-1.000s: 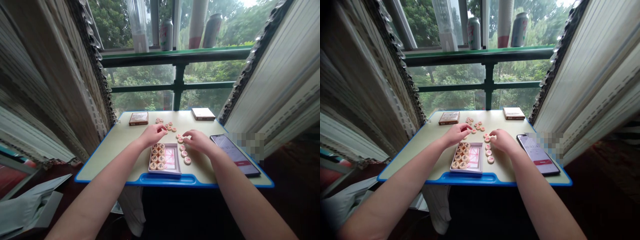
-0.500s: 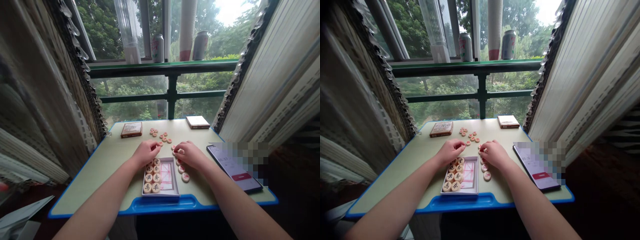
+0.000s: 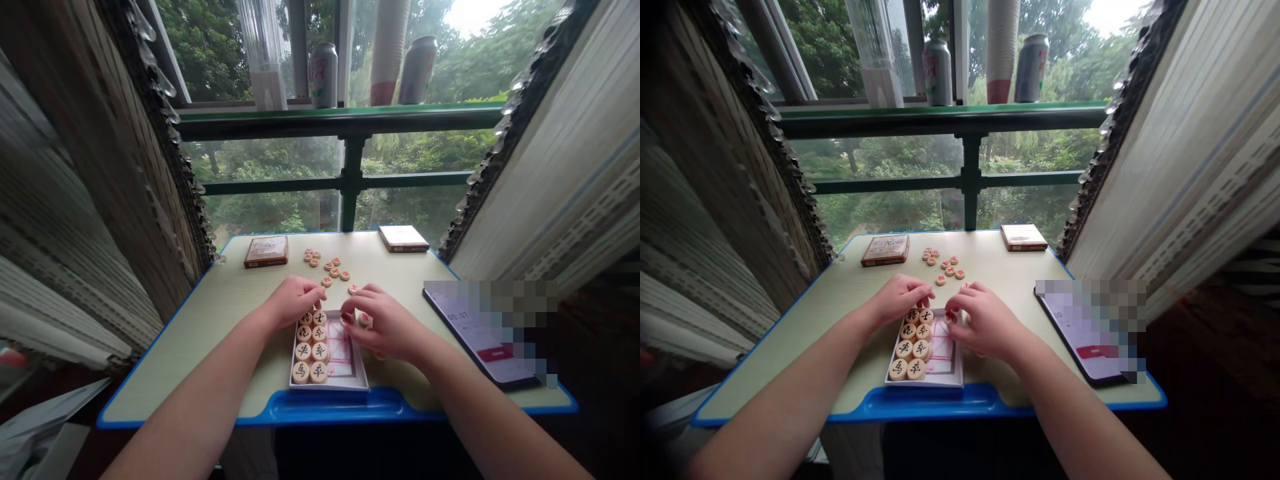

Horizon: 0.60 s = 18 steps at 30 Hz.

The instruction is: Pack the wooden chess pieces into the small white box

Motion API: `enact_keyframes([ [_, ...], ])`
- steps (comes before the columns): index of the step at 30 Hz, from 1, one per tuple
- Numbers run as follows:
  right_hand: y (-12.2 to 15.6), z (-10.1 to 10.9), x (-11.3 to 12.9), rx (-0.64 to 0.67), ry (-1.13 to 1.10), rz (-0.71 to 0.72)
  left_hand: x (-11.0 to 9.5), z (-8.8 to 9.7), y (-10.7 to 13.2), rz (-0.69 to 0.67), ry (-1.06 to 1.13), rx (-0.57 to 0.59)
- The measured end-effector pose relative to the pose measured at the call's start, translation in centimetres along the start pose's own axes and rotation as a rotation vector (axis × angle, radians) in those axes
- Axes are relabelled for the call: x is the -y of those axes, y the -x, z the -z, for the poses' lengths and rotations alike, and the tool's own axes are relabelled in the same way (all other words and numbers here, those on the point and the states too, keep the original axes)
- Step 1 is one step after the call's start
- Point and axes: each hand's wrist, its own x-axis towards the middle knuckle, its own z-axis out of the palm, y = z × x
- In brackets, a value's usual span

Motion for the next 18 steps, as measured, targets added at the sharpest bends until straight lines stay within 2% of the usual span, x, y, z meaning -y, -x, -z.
enact_keyframes([
  [5,-0.2,-1.1,0.3,0.019,0.146,-0.017,-0.5,0.0,0.2,0.019,-0.082,0.010],
  [10,-0.4,-1.5,0.0,0.024,0.217,-0.059,-1.0,-0.1,0.4,-0.035,-0.191,-0.004],
  [18,-0.2,-1.3,0.6,-0.017,0.172,-0.111,-0.9,-0.3,0.4,-0.062,-0.188,-0.054],
])
